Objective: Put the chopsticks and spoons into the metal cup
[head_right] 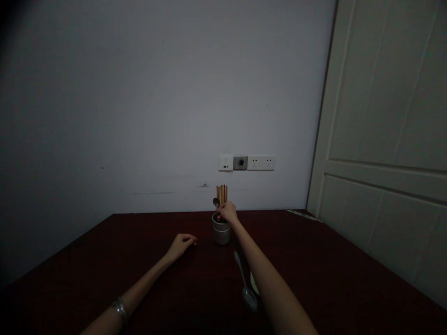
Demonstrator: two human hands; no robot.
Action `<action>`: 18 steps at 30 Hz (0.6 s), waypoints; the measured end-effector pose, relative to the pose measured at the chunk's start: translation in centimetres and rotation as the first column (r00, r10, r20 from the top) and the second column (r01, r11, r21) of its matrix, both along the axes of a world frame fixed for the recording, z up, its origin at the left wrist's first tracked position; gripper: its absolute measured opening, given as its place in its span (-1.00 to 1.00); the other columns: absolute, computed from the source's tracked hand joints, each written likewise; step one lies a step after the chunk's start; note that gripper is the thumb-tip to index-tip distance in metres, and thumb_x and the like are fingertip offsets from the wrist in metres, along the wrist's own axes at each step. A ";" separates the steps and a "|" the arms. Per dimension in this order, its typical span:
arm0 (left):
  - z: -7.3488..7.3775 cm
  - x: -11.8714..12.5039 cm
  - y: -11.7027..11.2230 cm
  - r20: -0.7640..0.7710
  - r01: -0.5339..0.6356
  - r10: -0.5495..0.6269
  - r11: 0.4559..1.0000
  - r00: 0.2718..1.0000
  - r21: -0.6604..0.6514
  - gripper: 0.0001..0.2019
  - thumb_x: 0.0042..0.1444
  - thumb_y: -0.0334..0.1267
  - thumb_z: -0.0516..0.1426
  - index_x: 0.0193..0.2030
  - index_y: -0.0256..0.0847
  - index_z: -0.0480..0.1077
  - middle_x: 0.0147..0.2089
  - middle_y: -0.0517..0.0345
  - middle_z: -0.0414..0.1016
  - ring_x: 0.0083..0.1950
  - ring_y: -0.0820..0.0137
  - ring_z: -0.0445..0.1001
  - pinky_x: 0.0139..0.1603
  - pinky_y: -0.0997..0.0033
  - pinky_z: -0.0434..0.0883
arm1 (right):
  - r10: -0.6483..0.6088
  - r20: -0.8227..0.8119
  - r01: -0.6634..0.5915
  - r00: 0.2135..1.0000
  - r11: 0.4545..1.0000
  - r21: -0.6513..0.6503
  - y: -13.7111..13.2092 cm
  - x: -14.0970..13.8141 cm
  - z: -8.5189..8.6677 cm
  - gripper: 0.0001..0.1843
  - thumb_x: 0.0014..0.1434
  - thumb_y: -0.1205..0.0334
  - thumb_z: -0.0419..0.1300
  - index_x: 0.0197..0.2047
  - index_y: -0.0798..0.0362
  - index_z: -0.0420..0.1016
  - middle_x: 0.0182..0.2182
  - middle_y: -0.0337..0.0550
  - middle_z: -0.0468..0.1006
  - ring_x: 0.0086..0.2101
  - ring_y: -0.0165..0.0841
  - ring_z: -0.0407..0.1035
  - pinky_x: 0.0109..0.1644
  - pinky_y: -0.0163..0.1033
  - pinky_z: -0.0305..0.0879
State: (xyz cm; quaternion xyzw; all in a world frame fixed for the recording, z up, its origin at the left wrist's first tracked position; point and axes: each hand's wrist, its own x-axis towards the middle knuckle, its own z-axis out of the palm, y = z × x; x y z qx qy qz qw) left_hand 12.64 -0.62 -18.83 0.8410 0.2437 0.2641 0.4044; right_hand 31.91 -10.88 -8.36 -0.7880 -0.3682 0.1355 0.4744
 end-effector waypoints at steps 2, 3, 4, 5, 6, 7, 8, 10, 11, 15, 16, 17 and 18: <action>0.0 0.0 0.0 0.006 -0.001 0.001 1.000 1.000 -0.002 -0.69 -0.04 -0.17 -0.01 -0.42 -0.32 0.50 -0.41 0.05 0.54 -0.28 0.31 0.46 -0.20 0.43 0.30 | 0.001 0.001 -0.001 1.000 1.000 0.001 0.1 0.1 -0.1 -0.87 -0.04 0.35 0.22 -0.57 0.18 0.49 -0.80 -0.23 0.40 -0.73 -0.50 0.26 -0.67 -0.46 0.10; 0.0 0.0 0.0 0.008 0.000 0.000 1.000 1.000 -0.001 -0.69 -0.04 -0.17 -0.01 -0.42 -0.32 0.50 -0.41 0.05 0.54 -0.28 0.31 0.46 -0.20 0.42 0.30 | 0.001 0.002 -0.001 1.000 1.000 0.001 0.1 0.1 -0.1 -0.87 -0.04 0.34 0.22 -0.57 0.18 0.49 -0.80 -0.23 0.40 -0.74 -0.50 0.26 -0.68 -0.46 0.09; 0.0 0.0 0.0 0.010 -0.001 0.001 1.000 1.000 0.000 -0.69 -0.04 -0.16 0.00 -0.41 -0.32 0.50 -0.41 0.06 0.54 -0.28 0.31 0.46 -0.19 0.41 0.30 | 0.001 0.004 -0.001 1.000 1.000 0.001 0.1 0.1 -0.2 -0.87 -0.04 0.34 0.22 -0.57 0.17 0.49 -0.80 -0.24 0.39 -0.73 -0.51 0.26 -0.68 -0.46 0.09; 0.1 0.0 0.0 0.009 0.000 0.000 1.000 1.000 0.002 -0.69 -0.05 -0.16 0.00 -0.41 -0.31 0.50 -0.42 0.06 0.54 -0.28 0.30 0.46 -0.18 0.41 0.30 | 0.002 0.006 -0.002 1.000 1.000 0.002 0.1 0.2 -0.2 -0.87 -0.04 0.33 0.22 -0.57 0.18 0.49 -0.80 -0.24 0.39 -0.73 -0.51 0.26 -0.68 -0.47 0.09; 0.1 0.0 -0.1 0.006 0.001 -0.001 1.000 1.000 0.004 -0.69 -0.05 -0.16 0.00 -0.41 -0.31 0.50 -0.42 0.06 0.54 -0.27 0.30 0.46 -0.17 0.40 0.30 | 0.002 0.009 -0.002 1.000 1.000 0.002 0.1 0.2 -0.2 -0.87 -0.04 0.33 0.22 -0.57 0.18 0.49 -0.80 -0.24 0.39 -0.73 -0.51 0.26 -0.68 -0.47 0.09; 0.2 -0.1 -0.1 0.005 0.003 -0.003 1.000 1.000 0.007 -0.69 -0.05 -0.16 0.00 -0.42 -0.31 0.50 -0.41 0.06 0.54 -0.27 0.30 0.46 -0.17 0.40 0.30 | 0.002 0.012 -0.002 1.000 1.000 0.002 0.1 0.2 -0.3 -0.87 -0.04 0.33 0.22 -0.57 0.18 0.49 -0.80 -0.24 0.39 -0.73 -0.51 0.26 -0.68 -0.48 0.08; 0.2 -0.1 -0.1 0.005 0.003 -0.003 1.000 1.000 0.010 -0.69 -0.05 -0.16 0.00 -0.42 -0.31 0.50 -0.41 0.06 0.54 -0.27 0.30 0.46 -0.17 0.40 0.30 | 0.002 0.014 -0.002 1.000 1.000 0.002 0.1 0.3 -0.3 -0.87 -0.05 0.33 0.23 -0.57 0.18 0.49 -0.80 -0.24 0.39 -0.73 -0.52 0.25 -0.69 -0.48 0.08; 0.3 -0.1 -0.2 0.002 0.001 -0.001 1.000 1.000 0.016 -0.70 -0.05 -0.17 0.00 -0.42 -0.30 0.50 -0.41 0.06 0.54 -0.26 0.30 0.47 -0.17 0.41 0.30 | 0.001 0.017 -0.001 1.000 1.000 -0.001 0.1 0.3 -0.3 -0.88 -0.06 0.33 0.24 -0.57 0.19 0.50 -0.80 -0.23 0.39 -0.74 -0.52 0.24 -0.70 -0.48 0.06; 0.4 -0.1 -0.2 0.001 0.002 -0.002 1.000 1.000 0.020 -0.70 -0.04 -0.18 -0.01 -0.43 -0.30 0.50 -0.41 0.07 0.54 -0.26 0.30 0.47 -0.16 0.42 0.30 | 0.001 0.018 -0.001 1.000 1.000 -0.001 0.1 0.3 -0.4 -0.88 -0.06 0.33 0.24 -0.56 0.19 0.51 -0.80 -0.23 0.39 -0.75 -0.53 0.23 -0.70 -0.48 0.06; 0.4 0.0 -0.2 -0.006 0.016 -0.015 0.999 1.000 0.035 -0.69 -0.05 -0.19 -0.02 -0.42 -0.33 0.49 -0.40 0.05 0.54 -0.27 0.31 0.47 -0.18 0.42 0.30 | 0.009 0.024 -0.009 1.000 1.000 -0.002 0.2 0.5 -0.5 -0.90 -0.07 0.34 0.24 -0.54 0.18 0.52 -0.82 -0.27 0.37 -0.76 -0.54 0.21 -0.71 -0.49 0.04; 0.4 0.0 -0.1 -0.008 0.018 -0.018 0.999 1.000 0.037 -0.69 -0.06 -0.20 -0.02 -0.42 -0.33 0.48 -0.41 0.05 0.54 -0.28 0.32 0.47 -0.18 0.41 0.31 | 0.011 0.026 -0.010 1.000 1.000 -0.002 0.3 0.6 -0.5 -0.91 -0.07 0.34 0.24 -0.54 0.18 0.52 -0.83 -0.28 0.36 -0.77 -0.54 0.21 -0.71 -0.48 0.03; 0.4 0.0 -0.1 -0.011 0.018 -0.018 0.999 1.000 0.037 -0.69 -0.06 -0.20 -0.02 -0.41 -0.33 0.48 -0.41 0.04 0.54 -0.28 0.32 0.47 -0.18 0.41 0.31 | 0.011 0.026 -0.011 1.000 1.000 -0.003 0.3 0.7 -0.6 -0.91 -0.08 0.34 0.25 -0.55 0.17 0.52 -0.83 -0.28 0.36 -0.77 -0.54 0.21 -0.71 -0.48 0.03; 0.3 0.0 -0.1 -0.012 0.018 -0.017 0.999 1.000 0.036 -0.69 -0.07 -0.20 -0.02 -0.41 -0.33 0.48 -0.41 0.04 0.54 -0.28 0.32 0.47 -0.19 0.41 0.31 | 0.012 0.026 -0.012 1.000 1.000 -0.002 0.3 0.7 -0.6 -0.91 -0.08 0.34 0.25 -0.56 0.17 0.52 -0.83 -0.28 0.36 -0.76 -0.53 0.22 -0.71 -0.48 0.04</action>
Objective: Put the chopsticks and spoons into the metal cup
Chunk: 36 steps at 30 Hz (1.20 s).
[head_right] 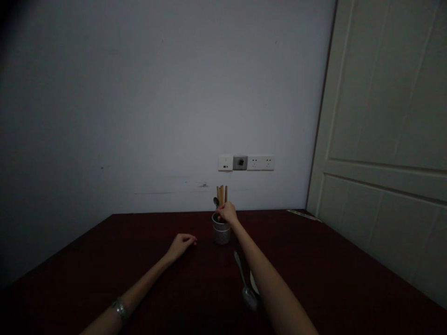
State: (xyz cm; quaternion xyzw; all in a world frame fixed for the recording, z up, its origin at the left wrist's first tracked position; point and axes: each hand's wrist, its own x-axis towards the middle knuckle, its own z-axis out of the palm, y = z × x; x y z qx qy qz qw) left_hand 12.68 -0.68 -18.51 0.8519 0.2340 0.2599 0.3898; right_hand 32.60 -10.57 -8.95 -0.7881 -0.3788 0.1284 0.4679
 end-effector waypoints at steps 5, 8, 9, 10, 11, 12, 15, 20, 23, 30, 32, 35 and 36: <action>-0.2 0.0 0.1 0.018 0.000 0.001 1.000 1.000 -0.010 -0.68 -0.07 -0.19 -0.02 -0.42 -0.34 0.48 -0.41 0.03 0.54 -0.29 0.31 0.47 -0.19 0.41 0.32 | 0.005 -0.004 -0.004 1.000 1.000 0.007 -0.1 -0.2 0.1 -0.90 -0.08 0.34 0.24 -0.57 0.17 0.51 -0.83 -0.28 0.36 -0.75 -0.52 0.24 -0.70 -0.48 0.07; -0.3 0.0 0.1 0.019 -0.002 0.002 1.000 1.000 -0.012 -0.69 -0.08 -0.19 -0.02 -0.43 -0.34 0.49 -0.42 0.04 0.54 -0.28 0.31 0.47 -0.18 0.41 0.31 | 0.007 -0.009 -0.007 1.000 1.000 0.010 -0.2 -0.4 0.3 -0.90 -0.06 0.35 0.22 -0.55 0.18 0.52 -0.84 -0.29 0.34 -0.77 -0.53 0.22 -0.72 -0.48 0.05; -0.3 0.0 0.1 0.017 -0.006 0.006 1.000 1.000 -0.011 -0.69 -0.08 -0.19 -0.02 -0.43 -0.34 0.49 -0.42 0.04 0.54 -0.28 0.31 0.47 -0.18 0.41 0.31 | 0.008 -0.011 -0.008 1.000 1.000 0.011 -0.2 -0.5 0.3 -0.89 -0.05 0.34 0.21 -0.54 0.18 0.52 -0.84 -0.30 0.34 -0.78 -0.53 0.21 -0.72 -0.48 0.04; -0.3 0.0 0.1 0.015 -0.011 0.011 1.000 1.000 -0.011 -0.69 -0.08 -0.19 -0.02 -0.43 -0.33 0.49 -0.42 0.05 0.54 -0.28 0.31 0.47 -0.18 0.41 0.31 | 0.009 -0.012 -0.008 1.000 1.000 0.012 -0.2 -0.5 0.4 -0.89 -0.05 0.34 0.21 -0.53 0.18 0.52 -0.84 -0.30 0.34 -0.78 -0.54 0.20 -0.72 -0.48 0.04; -0.3 0.0 0.1 0.013 -0.014 0.014 1.000 1.000 -0.010 -0.68 -0.08 -0.18 -0.02 -0.44 -0.33 0.49 -0.42 0.05 0.54 -0.28 0.31 0.47 -0.18 0.40 0.31 | 0.010 -0.012 -0.010 1.000 1.000 0.014 -0.3 -0.6 0.4 -0.88 -0.04 0.33 0.20 -0.53 0.18 0.52 -0.84 -0.30 0.34 -0.78 -0.54 0.20 -0.72 -0.48 0.04; -0.3 0.0 0.1 0.013 -0.015 0.015 1.000 1.000 -0.009 -0.68 -0.07 -0.18 -0.02 -0.44 -0.33 0.49 -0.42 0.05 0.54 -0.28 0.31 0.47 -0.18 0.40 0.31 | 0.012 -0.011 -0.012 1.000 1.000 0.016 -0.3 -0.6 0.5 -0.88 -0.04 0.33 0.21 -0.53 0.18 0.52 -0.84 -0.30 0.34 -0.78 -0.54 0.20 -0.72 -0.49 0.04; -0.2 0.0 0.0 0.015 -0.014 0.014 1.000 1.000 -0.005 -0.68 -0.07 -0.17 -0.02 -0.46 -0.32 0.48 -0.42 0.05 0.54 -0.28 0.30 0.46 -0.17 0.39 0.31 | 0.017 -0.005 -0.017 1.000 1.000 0.024 -0.4 -0.6 0.6 -0.88 -0.05 0.33 0.21 -0.56 0.18 0.52 -0.84 -0.30 0.33 -0.77 -0.56 0.19 -0.71 -0.50 0.04; -0.1 0.0 0.0 0.014 -0.015 0.015 1.000 1.000 -0.009 -0.69 -0.07 -0.17 -0.02 -0.45 -0.33 0.48 -0.43 0.04 0.53 -0.28 0.31 0.47 -0.18 0.40 0.31 | 0.027 -0.010 -0.027 1.000 0.999 0.039 -0.5 -0.7 0.6 -0.89 -0.06 0.34 0.22 -0.56 0.19 0.52 -0.84 -0.30 0.33 -0.78 -0.57 0.16 -0.71 -0.50 0.02; -0.2 0.0 0.0 0.022 -0.004 0.005 1.000 1.000 -0.005 -0.69 -0.07 -0.17 -0.02 -0.45 -0.33 0.48 -0.43 0.04 0.53 -0.29 0.31 0.47 -0.19 0.40 0.31 | 0.036 -0.022 -0.035 0.999 0.998 0.053 -0.6 -0.9 0.9 -0.87 -0.06 0.34 0.20 -0.56 0.19 0.52 -0.85 -0.31 0.32 -0.80 -0.57 0.14 -0.73 -0.50 0.00; -0.7 0.1 0.4 0.019 -0.001 0.001 1.000 1.000 -0.008 -0.67 -0.06 -0.15 -0.01 -0.43 -0.33 0.49 -0.41 0.03 0.54 -0.28 0.30 0.47 -0.18 0.40 0.31 | 0.049 -0.043 -0.043 0.998 0.989 0.141 -1.6 -0.5 2.5 -0.86 -0.05 0.34 0.19 -0.57 0.18 0.52 -0.81 -0.27 0.39 -0.77 -0.55 0.20 -0.70 -0.50 0.05; -0.7 0.2 0.4 0.021 0.000 0.000 1.000 1.000 -0.013 -0.67 -0.06 -0.15 -0.01 -0.43 -0.32 0.49 -0.40 0.03 0.54 -0.28 0.30 0.47 -0.19 0.40 0.31 | 0.042 -0.054 -0.031 0.998 0.983 0.180 -2.4 0.3 2.9 -0.86 -0.05 0.32 0.19 -0.55 0.19 0.52 -0.73 -0.22 0.46 -0.74 -0.56 0.23 -0.69 -0.50 0.08; -0.7 0.2 0.4 0.021 0.001 -0.001 1.000 1.000 -0.016 -0.67 -0.05 -0.14 -0.02 -0.42 -0.32 0.49 -0.41 0.04 0.54 -0.28 0.30 0.47 -0.19 0.40 0.31 | -0.002 -0.078 0.021 0.997 0.969 0.245 -4.5 2.2 3.0 -0.87 -0.05 0.30 0.20 -0.50 0.19 0.53 -0.56 -0.15 0.56 -0.70 -0.57 0.28 -0.66 -0.50 0.10; -0.7 0.2 0.4 0.022 0.001 0.000 1.000 1.000 -0.013 -0.67 -0.05 -0.15 -0.02 -0.41 -0.32 0.49 -0.42 0.05 0.54 -0.29 0.31 0.47 -0.19 0.40 0.31 | -0.025 -0.091 0.048 0.996 0.964 0.261 -5.3 2.8 2.8 -0.86 -0.05 0.28 0.20 -0.48 0.19 0.53 -0.51 -0.13 0.57 -0.69 -0.57 0.29 -0.66 -0.51 0.10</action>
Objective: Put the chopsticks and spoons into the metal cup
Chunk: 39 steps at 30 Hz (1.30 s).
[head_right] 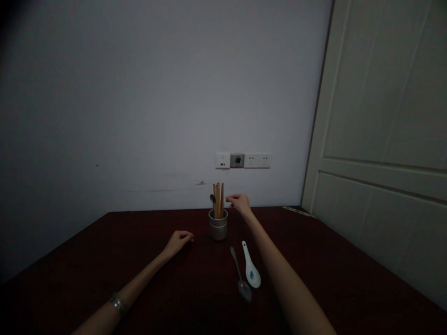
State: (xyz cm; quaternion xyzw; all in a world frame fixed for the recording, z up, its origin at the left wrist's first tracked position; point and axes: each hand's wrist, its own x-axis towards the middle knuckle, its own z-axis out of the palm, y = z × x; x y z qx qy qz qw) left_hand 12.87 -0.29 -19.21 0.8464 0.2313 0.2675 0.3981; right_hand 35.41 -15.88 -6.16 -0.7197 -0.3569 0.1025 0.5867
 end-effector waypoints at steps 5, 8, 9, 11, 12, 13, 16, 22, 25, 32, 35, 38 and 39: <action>0.4 -0.1 -0.2 0.002 0.002 -0.003 1.000 1.000 0.027 -0.69 -0.06 -0.17 -0.02 -0.42 -0.31 0.48 -0.43 0.06 0.53 -0.29 0.31 0.47 -0.19 0.42 0.31 | -0.130 -0.080 0.133 0.988 0.991 0.031 -4.8 2.7 -3.3 -0.78 -0.06 0.21 0.18 -0.43 0.23 0.52 -0.52 -0.05 0.56 -0.70 -0.54 0.27 -0.70 -0.47 0.06; 0.6 -0.2 -0.4 -0.005 0.014 -0.014 0.999 1.000 0.047 -0.69 -0.05 -0.17 -0.02 -0.41 -0.30 0.48 -0.41 0.08 0.54 -0.28 0.32 0.47 -0.18 0.42 0.31 | -0.173 -0.127 0.178 0.977 0.984 0.026 -7.2 4.0 -6.7 -0.76 -0.10 0.18 0.21 -0.45 0.23 0.52 -0.55 -0.05 0.55 -0.69 -0.50 0.29 -0.69 -0.45 0.08; 0.7 -0.2 -0.5 -0.006 0.017 -0.017 0.998 1.000 0.053 -0.69 -0.05 -0.17 -0.03 -0.42 -0.29 0.47 -0.41 0.08 0.53 -0.27 0.32 0.47 -0.18 0.42 0.31 | -0.192 -0.145 0.195 0.971 0.981 0.002 -7.8 4.4 -7.8 -0.76 -0.11 0.18 0.22 -0.46 0.22 0.53 -0.58 -0.05 0.54 -0.69 -0.48 0.29 -0.70 -0.44 0.07; 0.8 -0.3 -0.6 -0.009 0.018 -0.018 0.998 1.000 0.063 -0.70 -0.05 -0.16 -0.03 -0.43 -0.29 0.47 -0.41 0.08 0.53 -0.27 0.31 0.47 -0.17 0.41 0.31 | -0.219 -0.174 0.216 0.960 0.976 -0.041 -8.9 5.2 -9.9 -0.76 -0.12 0.17 0.22 -0.47 0.22 0.53 -0.59 -0.03 0.54 -0.69 -0.46 0.30 -0.71 -0.43 0.06; 0.9 -0.3 -0.7 -0.012 0.017 -0.016 0.998 1.000 0.065 -0.70 -0.05 -0.16 -0.02 -0.44 -0.29 0.47 -0.41 0.08 0.53 -0.27 0.31 0.47 -0.16 0.40 0.31 | -0.237 -0.184 0.231 0.954 0.972 -0.053 -9.3 5.5 -10.7 -0.77 -0.11 0.18 0.21 -0.48 0.21 0.52 -0.58 -0.02 0.54 -0.69 -0.46 0.30 -0.71 -0.42 0.07; 1.0 -0.3 -0.8 -0.015 0.015 -0.014 0.998 1.000 0.066 -0.70 -0.05 -0.16 -0.02 -0.45 -0.28 0.47 -0.42 0.08 0.53 -0.26 0.30 0.47 -0.15 0.40 0.30 | -0.252 -0.192 0.245 0.949 0.968 -0.059 -9.7 5.7 -11.5 -0.78 -0.11 0.18 0.21 -0.48 0.21 0.52 -0.56 -0.02 0.55 -0.69 -0.45 0.31 -0.71 -0.42 0.08; 1.3 -0.4 -1.0 -0.024 0.009 -0.008 0.998 1.000 0.063 -0.70 -0.06 -0.13 -0.01 -0.45 -0.27 0.47 -0.41 0.09 0.53 -0.25 0.30 0.46 -0.13 0.38 0.30 | -0.282 -0.192 0.276 0.940 0.959 -0.055 -10.3 6.1 -13.0 -0.79 -0.12 0.20 0.20 -0.48 0.20 0.52 -0.55 -0.04 0.55 -0.67 -0.45 0.32 -0.70 -0.42 0.10; 1.4 -0.4 -1.1 -0.045 -0.008 0.011 0.998 0.999 0.057 -0.69 -0.08 -0.13 0.00 -0.41 -0.28 0.48 -0.40 0.08 0.53 -0.24 0.29 0.46 -0.13 0.37 0.30 | -0.271 -0.071 0.269 0.960 0.963 -0.033 -10.4 6.2 -14.3 -0.69 -0.10 0.11 0.18 -0.40 0.22 0.53 -0.64 -0.12 0.50 -0.64 -0.42 0.33 -0.64 -0.41 0.13; 1.3 -0.3 -1.0 -0.061 -0.004 0.008 0.998 0.998 0.062 -0.68 -0.07 -0.13 -0.01 -0.41 -0.29 0.49 -0.38 0.06 0.54 -0.24 0.29 0.47 -0.13 0.39 0.31 | -0.265 -0.038 0.264 0.963 0.964 -0.029 -10.3 6.1 -14.5 -0.70 -0.10 0.12 0.18 -0.40 0.20 0.53 -0.59 -0.11 0.52 -0.61 -0.41 0.36 -0.60 -0.40 0.15; 4.5 -1.0 -3.0 -0.281 0.201 -0.141 0.960 0.949 0.196 -0.70 -0.05 -0.16 0.00 -0.42 -0.30 0.49 -0.41 0.09 0.53 -0.35 0.35 0.45 -0.29 0.47 0.30 | -0.260 0.040 0.261 0.965 0.964 -0.048 -10.3 5.6 -14.2 -0.74 -0.07 0.14 0.15 -0.43 0.17 0.52 -0.55 -0.12 0.53 -0.56 -0.38 0.39 -0.51 -0.39 0.21; 7.0 -1.5 -5.6 -0.424 0.354 -0.260 0.922 0.868 0.158 -0.65 -0.01 -0.10 -0.01 -0.49 -0.31 0.48 -0.63 0.14 0.42 -0.56 0.42 0.35 -0.48 0.50 0.23 | -0.255 0.050 0.257 0.966 0.964 -0.060 -10.4 5.4 -14.1 -0.74 -0.08 0.13 0.15 -0.43 0.16 0.53 -0.58 -0.14 0.52 -0.55 -0.38 0.39 -0.50 -0.38 0.20; 8.4 -1.4 -8.7 -0.447 0.476 -0.363 0.863 0.818 0.170 -0.70 -0.02 -0.12 0.03 -0.39 -0.27 0.50 -0.57 0.17 0.45 -0.53 0.45 0.35 -0.50 0.53 0.20 | -0.251 0.070 0.256 0.966 0.963 -0.080 -10.5 5.2 -14.1 -0.73 -0.06 0.12 0.14 -0.41 0.16 0.53 -0.59 -0.14 0.52 -0.55 -0.37 0.39 -0.51 -0.39 0.20; 8.6 -1.1 -9.8 -0.452 0.507 -0.378 0.837 0.808 0.206 -0.74 -0.03 -0.16 0.06 -0.36 -0.24 0.50 -0.52 0.17 0.47 -0.50 0.45 0.37 -0.48 0.53 0.21 | -0.251 0.076 0.257 0.965 0.963 -0.084 -10.5 5.1 -14.1 -0.73 -0.06 0.13 0.14 -0.41 0.16 0.53 -0.58 -0.13 0.52 -0.55 -0.37 0.39 -0.51 -0.39 0.20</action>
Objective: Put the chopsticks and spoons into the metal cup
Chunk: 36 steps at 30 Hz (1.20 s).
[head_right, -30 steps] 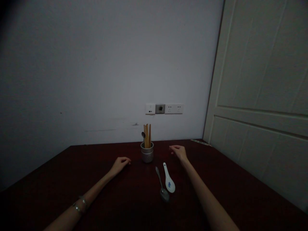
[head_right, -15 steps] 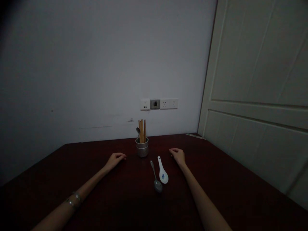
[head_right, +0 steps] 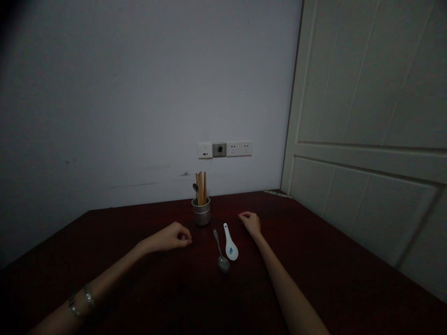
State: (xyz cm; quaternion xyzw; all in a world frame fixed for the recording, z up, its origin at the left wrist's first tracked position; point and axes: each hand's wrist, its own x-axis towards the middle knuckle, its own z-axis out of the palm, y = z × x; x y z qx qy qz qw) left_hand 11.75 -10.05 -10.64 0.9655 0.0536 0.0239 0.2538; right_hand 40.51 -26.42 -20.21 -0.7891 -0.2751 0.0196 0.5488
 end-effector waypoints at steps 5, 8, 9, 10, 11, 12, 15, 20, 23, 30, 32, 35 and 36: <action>-0.9 2.3 -4.1 0.105 0.140 -0.176 0.949 0.979 0.284 -0.74 -0.02 -0.36 0.05 -0.18 -0.12 0.45 -0.23 0.14 0.48 -0.25 0.39 0.43 -0.31 0.49 0.27 | -0.002 0.013 0.002 1.000 1.000 -0.012 -0.1 -0.2 0.1 -0.73 -0.06 0.14 0.14 -0.40 0.15 0.53 -0.56 -0.13 0.53 -0.54 -0.37 0.40 -0.48 -0.38 0.22; -1.7 3.5 -5.6 0.111 0.213 -0.291 0.868 0.950 0.449 -0.70 0.03 -0.40 0.02 -0.09 -0.13 0.38 -0.13 0.10 0.43 -0.16 0.36 0.42 -0.31 0.49 0.29 | 0.003 0.019 -0.002 1.000 1.000 -0.020 0.0 -0.2 0.1 -0.73 -0.06 0.12 0.13 -0.40 0.15 0.53 -0.56 -0.14 0.53 -0.54 -0.37 0.40 -0.48 -0.38 0.22; -2.0 3.8 -6.0 0.105 0.225 -0.315 0.838 0.943 0.496 -0.71 0.04 -0.40 0.02 -0.08 -0.13 0.36 -0.13 0.09 0.41 -0.15 0.36 0.41 -0.32 0.49 0.30 | 0.005 0.021 -0.004 1.000 1.000 -0.021 0.0 -0.2 0.0 -0.72 -0.06 0.12 0.13 -0.40 0.15 0.53 -0.55 -0.14 0.54 -0.54 -0.37 0.40 -0.48 -0.38 0.22; -2.2 4.1 -6.3 0.098 0.232 -0.333 0.812 0.938 0.536 -0.72 0.05 -0.40 0.02 -0.09 -0.14 0.36 -0.14 0.08 0.40 -0.15 0.36 0.41 -0.33 0.50 0.30 | 0.007 0.024 -0.007 1.000 1.000 -0.022 0.0 -0.1 0.0 -0.72 -0.06 0.12 0.13 -0.41 0.15 0.54 -0.54 -0.13 0.54 -0.53 -0.38 0.40 -0.47 -0.38 0.22; -2.3 4.3 -6.6 0.090 0.238 -0.348 0.787 0.933 0.569 -0.74 0.06 -0.39 0.02 -0.09 -0.14 0.36 -0.15 0.07 0.39 -0.16 0.36 0.41 -0.35 0.50 0.31 | 0.010 0.026 -0.009 1.000 1.000 -0.022 0.1 -0.1 -0.1 -0.72 -0.06 0.12 0.13 -0.41 0.14 0.54 -0.52 -0.13 0.55 -0.51 -0.38 0.40 -0.46 -0.38 0.22; -2.5 4.5 -6.8 0.081 0.244 -0.360 0.765 0.930 0.596 -0.75 0.07 -0.38 0.02 -0.10 -0.15 0.35 -0.17 0.07 0.39 -0.18 0.37 0.42 -0.36 0.51 0.31 | 0.012 0.029 -0.011 1.000 1.000 -0.022 0.1 -0.1 -0.1 -0.72 -0.06 0.11 0.13 -0.40 0.14 0.54 -0.50 -0.13 0.56 -0.50 -0.37 0.41 -0.45 -0.39 0.23; -2.9 4.8 -7.3 0.056 0.258 -0.384 0.715 0.922 0.650 -0.78 0.09 -0.35 0.02 -0.11 -0.14 0.35 -0.22 0.09 0.37 -0.26 0.40 0.44 -0.39 0.52 0.32 | 0.014 0.032 -0.014 0.999 1.000 -0.028 0.2 0.1 -0.3 -0.73 -0.06 0.11 0.13 -0.41 0.13 0.54 -0.49 -0.13 0.56 -0.47 -0.36 0.42 -0.43 -0.38 0.23; -3.6 5.2 -7.4 0.028 0.277 -0.412 0.659 0.911 0.699 -0.83 0.13 -0.29 0.01 -0.16 -0.16 0.35 -0.27 0.10 0.38 -0.39 0.43 0.45 -0.46 0.50 0.31 | 0.010 0.031 -0.008 0.999 0.999 -0.042 0.3 0.4 -0.6 -0.73 -0.06 0.11 0.14 -0.41 0.12 0.54 -0.49 -0.13 0.56 -0.46 -0.36 0.42 -0.43 -0.38 0.23; -4.0 5.3 -7.2 0.036 0.270 -0.430 0.628 0.902 0.730 -0.85 0.14 -0.29 0.00 -0.21 -0.18 0.36 -0.29 0.11 0.38 -0.42 0.42 0.45 -0.50 0.48 0.30 | 0.015 0.032 -0.013 0.999 0.999 -0.047 0.3 0.4 -0.6 -0.73 -0.06 0.11 0.13 -0.40 0.12 0.54 -0.48 -0.13 0.56 -0.48 -0.36 0.41 -0.44 -0.38 0.23; -4.1 5.1 -7.3 0.038 0.264 -0.437 0.607 0.898 0.750 -0.87 0.13 -0.32 0.00 -0.29 -0.22 0.37 -0.32 0.11 0.38 -0.45 0.44 0.43 -0.52 0.49 0.28 | 0.029 0.046 -0.026 0.999 0.998 -0.053 0.1 0.2 -0.5 -0.73 -0.06 0.11 0.13 -0.41 0.12 0.54 -0.48 -0.13 0.56 -0.46 -0.36 0.42 -0.43 -0.38 0.23; -3.9 5.0 -7.3 0.044 0.260 -0.432 0.617 0.901 0.743 -0.86 0.13 -0.32 0.00 -0.30 -0.23 0.38 -0.32 0.10 0.37 -0.46 0.47 0.42 -0.51 0.51 0.27 | 0.025 0.049 -0.023 0.998 0.998 -0.054 0.1 0.2 -0.4 -0.74 -0.06 0.12 0.14 -0.40 0.12 0.54 -0.48 -0.14 0.56 -0.46 -0.35 0.42 -0.42 -0.38 0.23; -3.3 4.8 -7.1 0.073 0.254 -0.423 0.666 0.903 0.701 -0.84 0.14 -0.33 -0.01 -0.28 -0.23 0.39 -0.32 0.11 0.38 -0.43 0.47 0.40 -0.48 0.51 0.26 | 0.020 0.044 -0.017 0.999 0.998 -0.062 0.1 0.2 -0.4 -0.74 -0.06 0.12 0.14 -0.41 0.12 0.54 -0.50 -0.14 0.56 -0.47 -0.35 0.42 -0.43 -0.37 0.23; -3.0 4.7 -7.0 0.097 0.250 -0.416 0.698 0.904 0.671 -0.83 0.14 -0.33 -0.01 -0.28 -0.22 0.40 -0.32 0.11 0.39 -0.42 0.46 0.40 -0.47 0.51 0.26 | 0.022 0.040 -0.020 0.999 0.998 -0.065 0.1 0.2 -0.3 -0.74 -0.06 0.13 0.14 -0.41 0.12 0.54 -0.50 -0.14 0.56 -0.48 -0.35 0.42 -0.43 -0.37 0.23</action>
